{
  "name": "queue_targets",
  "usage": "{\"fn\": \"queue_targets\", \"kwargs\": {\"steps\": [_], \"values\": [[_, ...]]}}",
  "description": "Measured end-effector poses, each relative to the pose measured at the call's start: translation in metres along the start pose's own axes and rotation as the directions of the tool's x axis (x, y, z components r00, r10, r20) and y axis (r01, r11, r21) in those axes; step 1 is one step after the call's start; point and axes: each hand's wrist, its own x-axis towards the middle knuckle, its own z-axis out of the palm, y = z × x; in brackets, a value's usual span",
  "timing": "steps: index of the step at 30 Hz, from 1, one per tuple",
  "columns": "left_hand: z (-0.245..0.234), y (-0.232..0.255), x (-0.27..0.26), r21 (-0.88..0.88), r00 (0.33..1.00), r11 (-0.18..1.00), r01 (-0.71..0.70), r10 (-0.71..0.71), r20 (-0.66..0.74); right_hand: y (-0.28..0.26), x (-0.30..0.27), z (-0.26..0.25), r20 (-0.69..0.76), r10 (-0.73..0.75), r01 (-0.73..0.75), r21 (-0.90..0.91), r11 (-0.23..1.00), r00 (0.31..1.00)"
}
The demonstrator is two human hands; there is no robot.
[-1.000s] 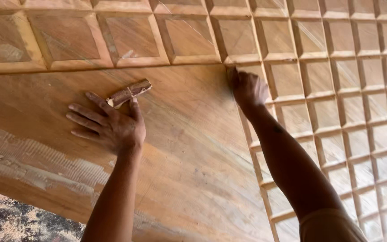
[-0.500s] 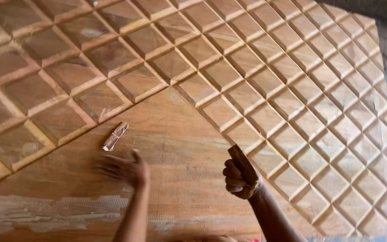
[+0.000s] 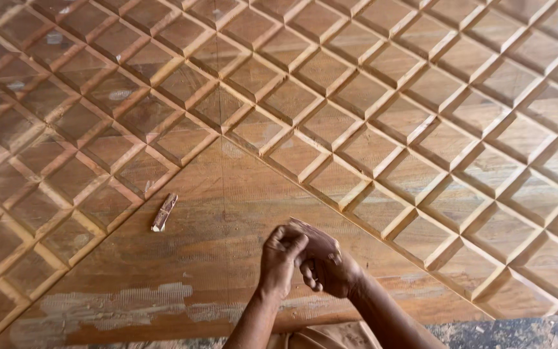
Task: The person sands the surface of a large wooden board featuring a geometric grid pattern. Using a small sanding block, they smooth the raised edges and flat surfaces of the carved squares. The person works methodically across the board, occasionally repositioning the wood to access different areas.
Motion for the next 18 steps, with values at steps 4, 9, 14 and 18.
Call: {"fn": "queue_targets", "kwargs": {"steps": [4,9,14,18], "values": [[-0.013,-0.027,0.013,0.096,0.947,0.988,-0.119,0.143,-0.289,-0.009,0.002,-0.033,-0.188,-0.001,0.009,0.043,0.999,0.982],[-0.011,-0.015,0.006,0.038,0.977,0.988,-0.146,0.150,-0.148,-0.005,0.030,-0.072,0.094,-0.223,0.240,-0.240,0.941,0.970],[0.007,0.030,0.012,-0.393,0.974,0.919,0.023,-0.109,-0.199,0.002,0.065,-0.059,0.273,-0.111,0.039,0.255,0.966,0.956],[-0.037,0.018,0.040,-0.228,0.999,0.974,-0.006,-0.005,-0.048,0.006,0.096,-0.019,0.202,-0.110,0.049,0.285,0.957,0.973]]}}
